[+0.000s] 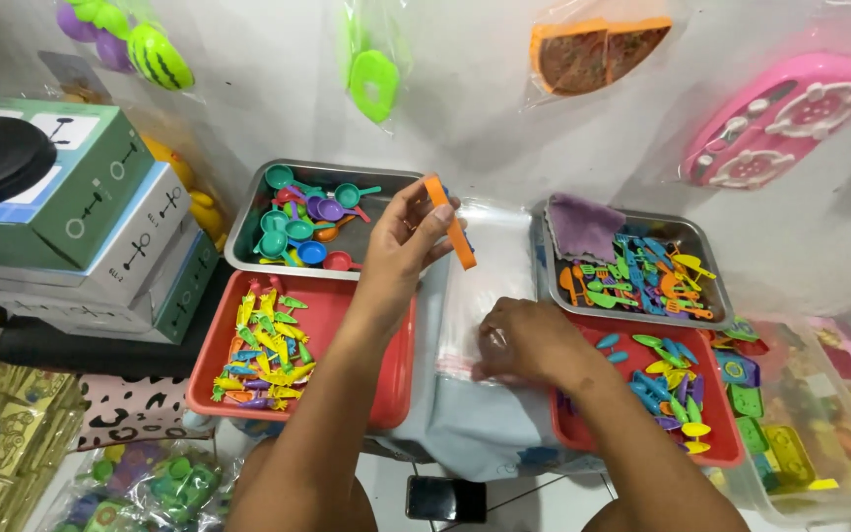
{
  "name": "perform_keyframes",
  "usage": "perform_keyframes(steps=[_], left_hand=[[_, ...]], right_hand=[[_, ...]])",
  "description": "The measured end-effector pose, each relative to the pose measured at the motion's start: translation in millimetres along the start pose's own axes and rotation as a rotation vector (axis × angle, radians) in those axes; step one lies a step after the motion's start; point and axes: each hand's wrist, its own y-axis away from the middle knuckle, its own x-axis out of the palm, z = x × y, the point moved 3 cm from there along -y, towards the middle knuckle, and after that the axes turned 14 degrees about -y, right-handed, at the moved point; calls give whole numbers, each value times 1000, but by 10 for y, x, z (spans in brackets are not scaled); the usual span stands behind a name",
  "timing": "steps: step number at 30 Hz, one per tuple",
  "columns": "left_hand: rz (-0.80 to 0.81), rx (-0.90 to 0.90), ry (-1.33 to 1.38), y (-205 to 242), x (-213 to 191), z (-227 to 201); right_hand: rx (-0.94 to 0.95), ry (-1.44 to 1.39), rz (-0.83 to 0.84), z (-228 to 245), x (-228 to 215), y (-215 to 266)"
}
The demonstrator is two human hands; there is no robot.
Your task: The person sits on the floor and sorts small plastic toys from red trays into clear plastic bags. They use a purple cloth to wipe the toys before placing them inside the bags, then seal the bags and set them aside.
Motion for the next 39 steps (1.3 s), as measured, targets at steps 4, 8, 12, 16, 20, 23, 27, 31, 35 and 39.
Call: perform_keyframes(steps=[4, 8, 12, 16, 20, 23, 27, 31, 35, 39], left_hand=[[-7, -6, -1, 5, -13, -31], [-8, -3, 11, 0, -22, -22], [-2, -11, 1, 2, -28, -4], [15, -20, -16, 14, 3, -17], [57, -54, -74, -3, 51, 11], [94, -95, -119, -19, 75, 85], [145, -126, -141, 54, 188, -14], [187, -128, -157, 71, 274, 13], [263, -127, -165, 109, 331, 14], [291, -143, -145, 114, 359, 2]], right_hand=[[-51, 102, 43, -71, 112, -16], [-116, 76, 55, 85, 75, 120], [-155, -16, 18, 77, 81, 163], [-189, -37, -44, -80, 194, 92], [-120, -194, -278, -379, -13, 51], [8, -199, -544, -815, -212, -48], [46, -17, -724, -1310, -388, -272], [73, 114, -670, -1545, -347, -521], [95, 133, -687, -1457, -416, -535], [60, -77, -763, -1514, -531, -478]])
